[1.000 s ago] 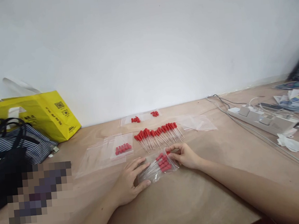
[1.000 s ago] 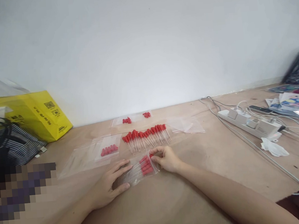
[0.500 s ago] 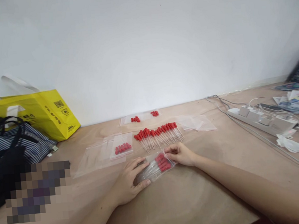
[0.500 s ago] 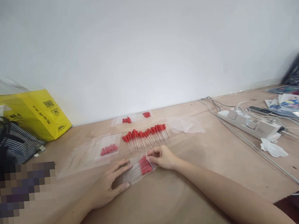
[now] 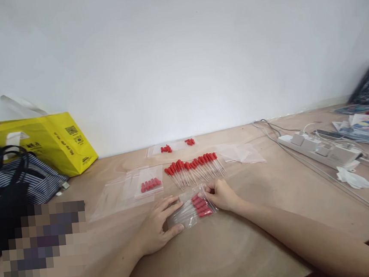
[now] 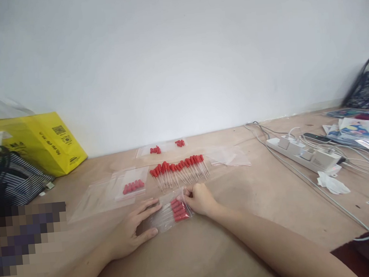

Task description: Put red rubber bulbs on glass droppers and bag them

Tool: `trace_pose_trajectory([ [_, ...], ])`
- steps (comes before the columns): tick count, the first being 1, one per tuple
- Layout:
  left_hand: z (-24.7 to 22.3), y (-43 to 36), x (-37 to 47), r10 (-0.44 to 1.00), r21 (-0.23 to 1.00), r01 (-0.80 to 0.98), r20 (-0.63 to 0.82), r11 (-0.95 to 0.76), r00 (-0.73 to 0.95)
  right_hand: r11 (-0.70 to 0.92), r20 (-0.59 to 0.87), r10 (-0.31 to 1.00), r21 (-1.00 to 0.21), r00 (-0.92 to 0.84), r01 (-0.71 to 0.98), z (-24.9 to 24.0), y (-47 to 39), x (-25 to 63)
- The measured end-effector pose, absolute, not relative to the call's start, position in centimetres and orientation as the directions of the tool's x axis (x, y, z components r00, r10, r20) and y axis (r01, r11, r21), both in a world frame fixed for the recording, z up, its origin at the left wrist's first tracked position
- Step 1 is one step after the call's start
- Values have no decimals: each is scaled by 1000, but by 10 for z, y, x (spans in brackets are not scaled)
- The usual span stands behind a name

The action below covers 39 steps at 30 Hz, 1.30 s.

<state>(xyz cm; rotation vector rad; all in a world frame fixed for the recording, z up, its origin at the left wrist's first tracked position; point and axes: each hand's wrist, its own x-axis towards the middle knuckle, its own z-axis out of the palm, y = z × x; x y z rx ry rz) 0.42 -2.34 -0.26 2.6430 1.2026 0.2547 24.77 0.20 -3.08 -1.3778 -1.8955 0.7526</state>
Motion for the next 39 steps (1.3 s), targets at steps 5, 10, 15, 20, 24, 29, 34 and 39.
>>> trace_pose_trajectory([
  [5,0,-22,1,726,282,680,98,-677,681,327,159,915,-829,-370,453,-32,5,257],
  [10,5,-25,0,691,297,628,215,-719,690,379,275,921,-795,-274,475,-30,3,273],
  [15,-4,-27,5,646,298,580,218,-758,732,549,372,835,-590,-405,592,-27,-1,270],
  [20,-10,-13,-2,646,130,657,396,-743,652,606,344,788,-581,-511,543,-24,-8,263],
  [24,-5,-15,-4,637,109,716,561,-690,528,635,369,758,-607,-538,477,-25,-12,265],
  [29,-4,-39,14,402,39,453,534,-891,744,656,425,747,-597,-512,461,-30,-7,268],
  [34,-12,-38,25,182,-242,334,491,-911,852,680,478,727,-603,-493,417,-31,-3,262],
  [39,-16,-28,15,145,-305,349,533,-886,834,732,510,675,-550,-534,402,-27,-9,256],
])
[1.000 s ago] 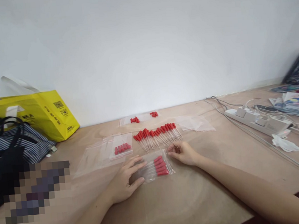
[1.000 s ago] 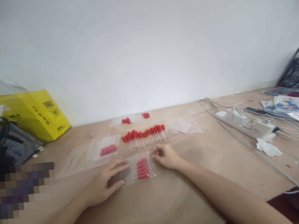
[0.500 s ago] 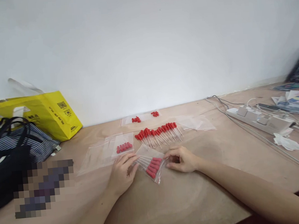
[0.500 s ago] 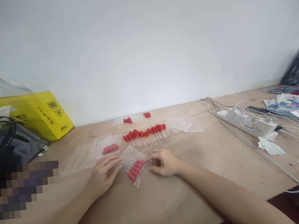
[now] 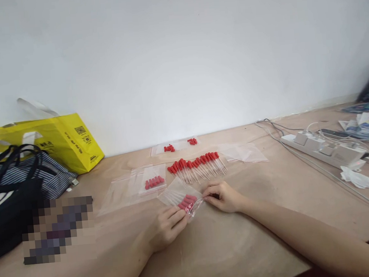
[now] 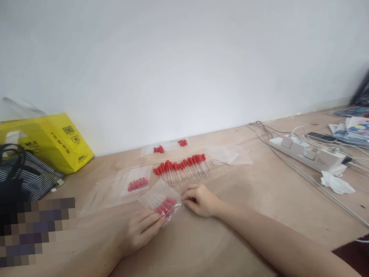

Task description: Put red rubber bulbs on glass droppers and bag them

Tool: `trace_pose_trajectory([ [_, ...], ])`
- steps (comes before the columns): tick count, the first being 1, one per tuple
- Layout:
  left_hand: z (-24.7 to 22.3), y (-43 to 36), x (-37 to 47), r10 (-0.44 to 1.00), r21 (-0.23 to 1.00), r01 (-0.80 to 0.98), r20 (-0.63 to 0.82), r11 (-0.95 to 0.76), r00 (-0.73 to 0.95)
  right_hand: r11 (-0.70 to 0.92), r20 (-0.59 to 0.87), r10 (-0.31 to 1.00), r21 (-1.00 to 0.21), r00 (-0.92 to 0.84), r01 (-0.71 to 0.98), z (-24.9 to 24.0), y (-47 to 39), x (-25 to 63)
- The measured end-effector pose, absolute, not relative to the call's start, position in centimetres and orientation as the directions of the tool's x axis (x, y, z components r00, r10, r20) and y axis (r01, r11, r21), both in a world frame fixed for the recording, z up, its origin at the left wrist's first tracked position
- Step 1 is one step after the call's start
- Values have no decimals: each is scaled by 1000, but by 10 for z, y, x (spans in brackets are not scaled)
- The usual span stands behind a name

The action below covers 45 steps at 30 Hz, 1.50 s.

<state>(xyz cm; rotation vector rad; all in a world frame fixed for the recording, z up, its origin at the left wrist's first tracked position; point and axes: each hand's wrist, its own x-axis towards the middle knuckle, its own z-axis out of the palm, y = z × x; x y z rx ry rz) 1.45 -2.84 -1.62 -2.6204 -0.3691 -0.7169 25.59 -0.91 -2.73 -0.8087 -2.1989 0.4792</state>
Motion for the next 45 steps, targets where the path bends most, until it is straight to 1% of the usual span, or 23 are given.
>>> trace_pose_trajectory([
  [3,-15,-27,5,166,-268,379,580,-886,797,767,530,633,-526,-564,367,-26,-13,255],
  [5,-13,-27,-1,216,-217,416,599,-883,771,789,533,603,-508,-594,346,-28,-13,255],
  [7,-13,-26,-6,279,-162,449,590,-879,757,822,541,563,-447,-624,354,-30,-11,253],
  [9,-13,-26,-10,344,-106,483,573,-869,744,867,571,498,-315,-652,387,-32,-7,249],
  [11,-13,-27,-11,390,-51,507,574,-860,720,898,606,406,-125,-684,422,-33,-2,244],
  [14,-11,-28,-9,427,16,522,596,-853,680,878,630,276,143,-726,457,-33,4,238],
  [16,-9,-28,-7,433,26,527,605,-849,668,841,632,229,254,-741,477,-32,7,236],
  [18,-9,-27,-6,412,-16,527,606,-850,681,812,624,208,319,-754,488,-32,9,236],
  [23,-9,-21,-6,237,-279,503,634,-818,736,812,606,158,370,-779,452,-31,10,237],
  [26,-7,-20,-6,180,-355,486,629,-799,756,811,617,126,387,-777,439,-30,10,238],
  [33,-2,-18,-1,157,-368,490,652,-791,742,781,640,112,416,-760,465,-29,12,241],
  [38,-6,-12,0,116,-372,457,660,-808,742,786,653,58,437,-755,438,-27,13,241],
  [42,-7,-6,4,142,-342,462,659,-818,739,779,684,44,433,-728,453,-28,12,240],
  [45,-7,-2,12,118,-366,457,662,-811,740,773,702,37,431,-711,465,-27,11,238],
])
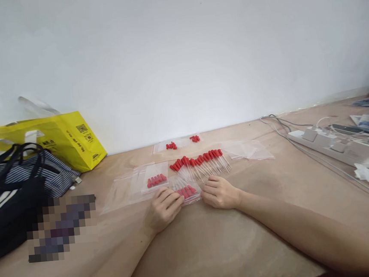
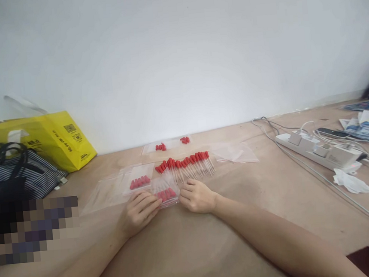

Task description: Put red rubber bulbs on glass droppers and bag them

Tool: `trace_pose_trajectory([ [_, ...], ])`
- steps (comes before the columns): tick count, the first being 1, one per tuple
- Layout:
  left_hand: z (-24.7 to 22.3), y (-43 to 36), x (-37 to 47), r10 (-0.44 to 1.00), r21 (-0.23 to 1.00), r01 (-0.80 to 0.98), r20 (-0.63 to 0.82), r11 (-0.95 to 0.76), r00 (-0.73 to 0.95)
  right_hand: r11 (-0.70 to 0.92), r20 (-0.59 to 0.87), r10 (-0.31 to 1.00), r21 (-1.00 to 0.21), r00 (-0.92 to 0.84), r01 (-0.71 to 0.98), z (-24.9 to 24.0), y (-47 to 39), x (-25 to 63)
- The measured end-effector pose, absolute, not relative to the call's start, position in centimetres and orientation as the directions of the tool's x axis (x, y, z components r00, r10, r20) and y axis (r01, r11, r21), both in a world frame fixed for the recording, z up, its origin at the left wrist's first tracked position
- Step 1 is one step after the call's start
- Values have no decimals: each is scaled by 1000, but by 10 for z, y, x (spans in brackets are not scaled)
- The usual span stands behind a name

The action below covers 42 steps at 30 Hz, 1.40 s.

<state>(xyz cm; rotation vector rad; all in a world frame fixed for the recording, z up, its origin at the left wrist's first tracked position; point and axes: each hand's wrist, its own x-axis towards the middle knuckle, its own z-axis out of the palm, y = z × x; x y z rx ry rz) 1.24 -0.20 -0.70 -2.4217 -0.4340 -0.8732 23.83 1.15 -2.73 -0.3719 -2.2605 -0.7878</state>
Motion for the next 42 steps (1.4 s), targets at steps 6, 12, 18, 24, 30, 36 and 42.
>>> trace_pose_trajectory([
  [6,-9,3,29,13,-425,398,669,-813,743,762,720,41,426,-693,487,-26,7,235],
  [12,-9,1,30,-15,-448,373,656,-813,755,757,710,47,434,-702,489,-27,5,232],
  [18,-8,0,35,-5,-444,387,661,-808,750,773,713,57,412,-699,482,-26,4,228],
  [24,-6,-3,24,-1,-473,406,653,-782,758,759,725,65,411,-686,506,-24,3,227],
  [30,-1,-10,12,9,-498,441,655,-747,756,766,732,64,400,-679,503,-25,3,227],
  [36,1,-12,10,19,-469,427,656,-773,755,765,739,50,404,-672,501,-25,2,228],
  [42,1,-11,-2,160,-302,530,736,-793,658,761,742,47,408,-669,505,-25,2,231],
])
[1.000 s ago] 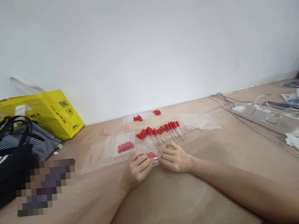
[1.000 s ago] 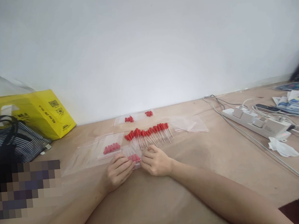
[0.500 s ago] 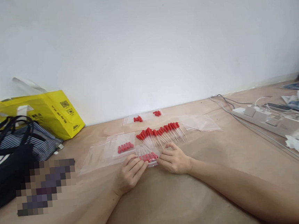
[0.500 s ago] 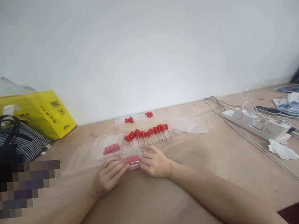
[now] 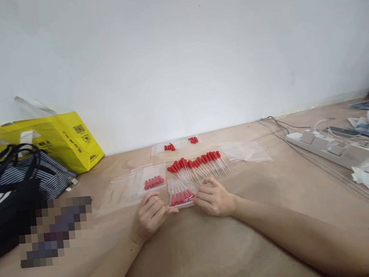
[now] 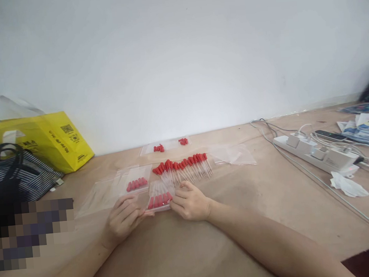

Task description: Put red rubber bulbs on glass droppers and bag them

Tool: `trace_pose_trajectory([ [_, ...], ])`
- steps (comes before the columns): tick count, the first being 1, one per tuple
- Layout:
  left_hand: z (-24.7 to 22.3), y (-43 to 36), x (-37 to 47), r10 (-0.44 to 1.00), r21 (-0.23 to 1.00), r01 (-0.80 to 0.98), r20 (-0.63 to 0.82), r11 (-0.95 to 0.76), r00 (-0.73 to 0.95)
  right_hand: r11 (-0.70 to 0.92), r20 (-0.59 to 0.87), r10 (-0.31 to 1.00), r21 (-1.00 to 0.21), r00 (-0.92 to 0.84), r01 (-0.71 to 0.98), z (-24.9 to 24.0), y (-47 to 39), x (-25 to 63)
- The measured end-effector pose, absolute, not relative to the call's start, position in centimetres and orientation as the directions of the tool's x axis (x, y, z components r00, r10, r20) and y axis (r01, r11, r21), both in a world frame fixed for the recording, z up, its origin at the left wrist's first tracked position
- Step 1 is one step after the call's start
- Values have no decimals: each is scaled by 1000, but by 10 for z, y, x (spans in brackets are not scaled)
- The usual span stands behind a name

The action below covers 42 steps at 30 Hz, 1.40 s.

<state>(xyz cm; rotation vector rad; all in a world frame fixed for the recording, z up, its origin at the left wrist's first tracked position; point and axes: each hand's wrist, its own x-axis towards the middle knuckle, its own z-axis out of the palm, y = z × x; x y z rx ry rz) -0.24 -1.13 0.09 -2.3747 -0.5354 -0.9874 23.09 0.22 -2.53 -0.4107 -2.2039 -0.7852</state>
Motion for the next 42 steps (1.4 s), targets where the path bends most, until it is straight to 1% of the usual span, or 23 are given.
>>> trace_pose_trajectory([
  [1,1,-12,-3,261,-195,576,747,-794,612,760,746,43,408,-665,506,-25,2,231],
  [2,2,-12,-3,399,-49,632,737,-774,546,759,749,37,410,-662,506,-25,2,232],
  [3,2,-13,-2,556,124,683,691,-720,461,757,751,30,414,-660,506,-25,2,231],
  [5,1,-14,4,833,470,722,482,-508,273,755,755,5,427,-656,498,-24,0,230],
  [6,0,-15,8,912,604,696,359,-388,198,755,758,-12,435,-652,491,-24,-1,229],
  [7,-1,-16,12,958,708,649,247,-279,144,756,762,-31,441,-647,483,-23,-2,228],
  [8,-2,-17,16,982,788,586,154,-189,110,759,764,-48,447,-643,474,-22,-3,227],
  [10,-6,-19,23,996,905,420,35,-68,86,765,752,-75,465,-655,446,-21,-5,226],
  [13,-14,-24,26,996,977,211,-27,8,87,790,688,-70,480,-722,381,-21,-4,225],
  [16,-20,-32,18,999,982,186,-2,-6,45,827,644,-40,451,-764,337,-25,-1,224],
  [21,-19,-27,-12,978,968,224,149,-113,-149,869,654,33,354,-756,345,-28,3,222],
  [23,-14,-12,-21,956,946,300,195,-125,-218,877,657,58,326,-752,352,-28,4,221],
  [25,-8,9,-27,946,904,421,196,-73,-258,880,655,68,316,-753,354,-27,4,222],
  [30,0,54,-34,940,841,541,204,-24,-274,875,646,80,319,-759,363,-27,3,223],
  [33,9,61,-41,919,756,653,281,-34,-278,879,653,85,307,-753,366,-27,1,223],
  [35,16,56,-43,891,688,723,365,-63,-270,862,672,119,295,-731,411,-28,3,227],
  [36,18,52,-42,870,651,754,420,-91,-258,836,693,169,277,-701,474,-28,6,231],
  [37,19,45,-39,843,604,786,486,-135,-229,785,720,250,241,-648,571,-27,11,237],
  [38,17,38,-34,764,453,854,637,-257,-108,702,748,351,188,-563,687,-27,17,246],
  [39,14,30,-28,668,306,875,744,-374,25,576,761,474,112,-443,810,-27,25,257],
  [40,10,21,-22,599,186,857,783,-482,167,406,756,591,26,-284,914,-27,33,271],
  [41,6,12,-15,561,99,812,770,-576,304,234,722,680,-45,-130,971,-28,41,285],
  [42,1,4,-10,547,56,757,727,-650,416,83,669,743,-90,-1,993,-29,49,300],
])
